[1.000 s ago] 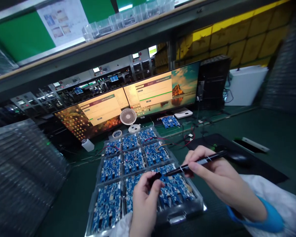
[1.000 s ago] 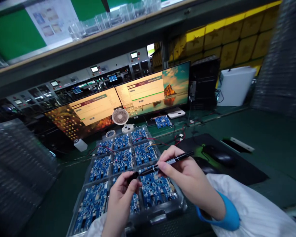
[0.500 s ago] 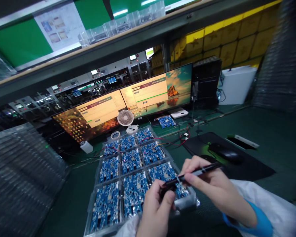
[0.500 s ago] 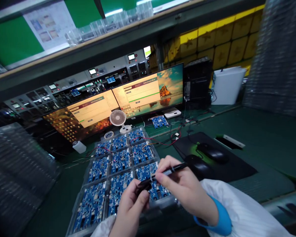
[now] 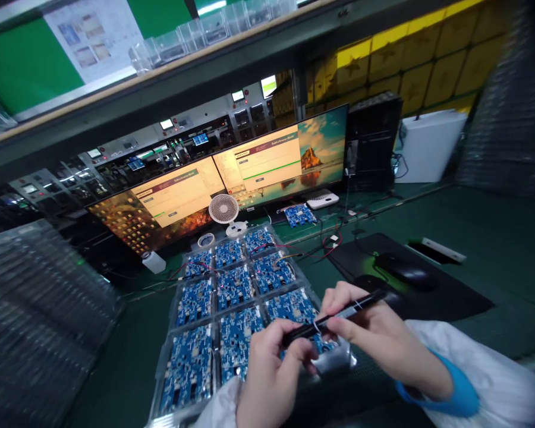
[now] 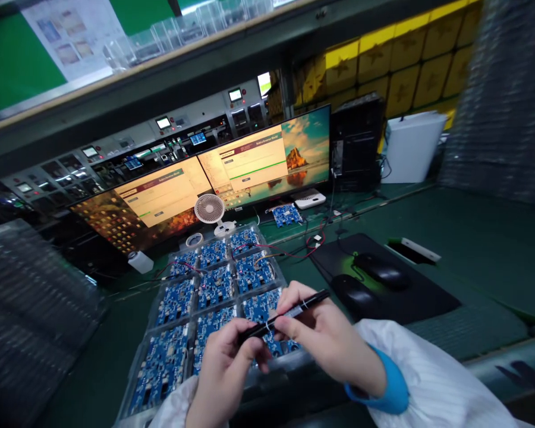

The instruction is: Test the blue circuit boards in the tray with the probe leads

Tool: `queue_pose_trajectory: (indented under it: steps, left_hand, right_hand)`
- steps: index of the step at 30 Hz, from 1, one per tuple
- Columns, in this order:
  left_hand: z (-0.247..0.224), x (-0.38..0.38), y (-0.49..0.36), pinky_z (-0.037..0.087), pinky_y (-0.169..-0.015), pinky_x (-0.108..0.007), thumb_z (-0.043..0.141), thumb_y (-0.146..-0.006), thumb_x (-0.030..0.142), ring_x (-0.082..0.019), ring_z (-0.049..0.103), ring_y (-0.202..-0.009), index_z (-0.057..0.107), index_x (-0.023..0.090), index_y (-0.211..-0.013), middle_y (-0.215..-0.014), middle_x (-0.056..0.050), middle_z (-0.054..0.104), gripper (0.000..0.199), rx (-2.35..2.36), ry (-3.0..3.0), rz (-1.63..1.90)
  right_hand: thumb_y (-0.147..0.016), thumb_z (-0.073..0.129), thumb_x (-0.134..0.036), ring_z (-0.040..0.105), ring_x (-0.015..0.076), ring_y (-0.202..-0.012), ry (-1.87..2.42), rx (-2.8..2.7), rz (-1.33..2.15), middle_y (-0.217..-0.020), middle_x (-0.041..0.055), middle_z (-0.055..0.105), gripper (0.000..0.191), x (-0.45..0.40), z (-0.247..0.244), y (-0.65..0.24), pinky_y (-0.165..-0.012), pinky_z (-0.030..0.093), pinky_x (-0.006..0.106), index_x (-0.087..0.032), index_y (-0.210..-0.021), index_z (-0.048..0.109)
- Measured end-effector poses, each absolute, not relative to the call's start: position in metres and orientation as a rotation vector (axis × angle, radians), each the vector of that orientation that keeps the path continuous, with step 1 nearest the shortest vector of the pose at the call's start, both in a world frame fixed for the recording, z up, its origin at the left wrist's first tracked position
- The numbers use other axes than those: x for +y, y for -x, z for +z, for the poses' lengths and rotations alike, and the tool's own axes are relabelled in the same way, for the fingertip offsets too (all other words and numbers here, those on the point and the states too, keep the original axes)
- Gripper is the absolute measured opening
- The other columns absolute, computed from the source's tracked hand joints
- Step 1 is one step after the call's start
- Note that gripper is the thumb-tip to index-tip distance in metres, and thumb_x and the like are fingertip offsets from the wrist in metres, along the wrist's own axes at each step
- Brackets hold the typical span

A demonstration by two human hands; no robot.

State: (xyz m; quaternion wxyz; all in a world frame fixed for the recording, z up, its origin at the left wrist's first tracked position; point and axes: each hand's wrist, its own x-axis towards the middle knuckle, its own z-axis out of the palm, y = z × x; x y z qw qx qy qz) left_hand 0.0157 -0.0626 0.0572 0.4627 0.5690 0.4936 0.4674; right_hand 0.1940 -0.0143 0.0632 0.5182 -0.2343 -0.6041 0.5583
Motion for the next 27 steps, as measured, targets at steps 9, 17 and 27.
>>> queue_pose_trajectory:
  steps: [9, 17, 27]
  left_hand:
    - [0.065, -0.063, -0.005, 0.044, -0.043, -0.015, 0.068, -0.079, 0.051, -0.008, 0.058, -0.043, 0.059, 0.014, -0.080, -0.057, -0.001, 0.065, 0.038, 1.029, -1.290, 1.009]
    - [0.070, -0.054, -0.007, 0.054, -0.087, -0.029, 0.071, -0.076, 0.054, -0.019, 0.070, -0.093, 0.063, 0.019, -0.117, -0.101, -0.008, 0.074, 0.055, 0.601, -1.125, 1.096]
    - [0.083, -0.028, 0.010, 0.034, -0.111, -0.050, 0.038, -0.083, 0.075, -0.034, 0.046, -0.132, 0.057, 0.017, -0.128, -0.141, -0.016, 0.052, 0.076, 0.593, -0.926, 1.150]
  right_hand:
    - [-0.086, 0.062, -0.025, 0.064, 0.0144, -0.078, 0.258, -1.598, 1.117, -0.082, -0.0004, 0.064, 0.013, -0.020, 0.056, -0.200, -0.070, 0.054, 0.031, -0.031, -0.098, 0.060]
    - [-0.086, 0.060, -0.020, 0.067, 0.0165, -0.083, 0.255, -1.671, 1.041, -0.090, 0.0029, 0.070, 0.011, -0.008, 0.067, -0.213, -0.073, 0.056, 0.030, -0.029, -0.092, 0.064]
    - [-0.064, 0.078, -0.052, 0.060, 0.0119, -0.059, 0.796, -0.894, 1.049, -0.071, -0.0016, 0.062, 0.033, 0.057, -0.001, -0.227, -0.056, 0.053, 0.027, -0.024, -0.075, 0.064]
